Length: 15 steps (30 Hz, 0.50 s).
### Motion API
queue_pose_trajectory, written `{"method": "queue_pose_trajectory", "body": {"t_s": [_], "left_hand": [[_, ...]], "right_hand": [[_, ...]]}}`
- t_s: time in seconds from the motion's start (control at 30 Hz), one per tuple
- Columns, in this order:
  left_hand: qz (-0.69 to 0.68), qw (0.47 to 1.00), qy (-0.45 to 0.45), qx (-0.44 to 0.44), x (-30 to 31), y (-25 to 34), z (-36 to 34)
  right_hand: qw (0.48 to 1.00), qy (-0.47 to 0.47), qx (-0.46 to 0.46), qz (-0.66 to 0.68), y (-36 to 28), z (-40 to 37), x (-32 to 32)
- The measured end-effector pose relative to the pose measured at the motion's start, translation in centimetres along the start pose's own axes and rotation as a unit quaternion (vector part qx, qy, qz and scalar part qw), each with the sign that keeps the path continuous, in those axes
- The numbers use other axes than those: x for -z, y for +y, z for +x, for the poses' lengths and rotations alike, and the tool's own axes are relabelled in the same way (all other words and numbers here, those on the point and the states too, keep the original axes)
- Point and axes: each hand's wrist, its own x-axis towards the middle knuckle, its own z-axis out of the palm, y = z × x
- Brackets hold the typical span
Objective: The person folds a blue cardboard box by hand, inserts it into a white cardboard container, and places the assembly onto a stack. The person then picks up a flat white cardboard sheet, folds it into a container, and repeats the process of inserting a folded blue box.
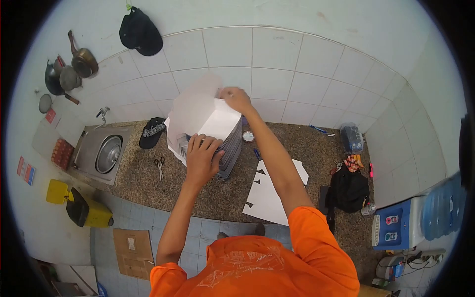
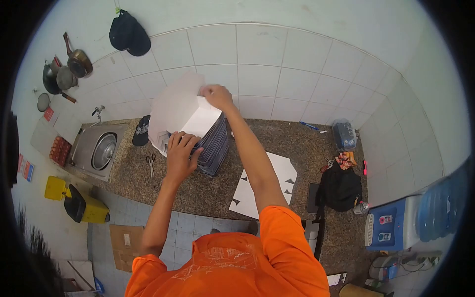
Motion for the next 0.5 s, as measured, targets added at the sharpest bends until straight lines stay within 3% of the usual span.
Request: {"method": "queue_pose_trajectory", "body": {"t_s": [0.03,0.07,0.13,0.2,0.23,0.27,0.3,0.33,0.37,0.43,0.5], "left_hand": [[0.006,1.000,0.015,0.001,0.0,0.0,0.0],[0.005,1.000,0.014,-0.003,-0.2,0.0,-0.2],[0.007,1.000,0.025,-0.001,-0.7,-0.1,-0.9],[0.011,0.999,0.037,-0.003,-1.6,-0.4,-1.5],[0.017,0.999,0.047,-0.007,-1.9,-0.5,-1.7],[0.015,0.999,0.047,-0.007,-2.0,-0.7,-1.6],[0.008,0.999,0.047,-0.010,-1.9,-0.8,-1.5],[0.001,0.999,0.047,-0.014,-1.8,-0.8,-1.4],[-0.002,0.999,0.047,-0.014,-1.5,0.0,-1.1],[-0.001,0.993,0.115,0.032,-0.7,2.3,-1.1],[-0.067,0.989,0.135,0.011,-2.4,3.1,-3.6]], "right_hand": [[0.973,0.153,-0.001,0.171,0.7,-0.5,-0.4],[0.895,0.297,0.001,0.333,1.3,-1.0,-0.8],[0.822,0.434,-0.005,0.369,2.8,-5.5,-1.4],[0.904,0.325,-0.143,0.239,5.2,-13.3,-2.4],[0.917,0.348,-0.028,0.193,7.1,-16.9,-5.1],[0.955,0.250,-0.035,0.157,9.2,-21.2,-7.4],[0.993,0.082,-0.077,0.046,10.5,-26.6,-8.7],[0.998,-0.029,-0.056,-0.028,14.9,-31.1,-13.1],[0.967,-0.183,-0.086,-0.157,15.2,-35.6,-14.6],[0.939,-0.297,-0.119,-0.130,13.7,-41.8,-14.5],[0.941,-0.297,-0.111,-0.121,15.4,-42.8,-15.3]]}}
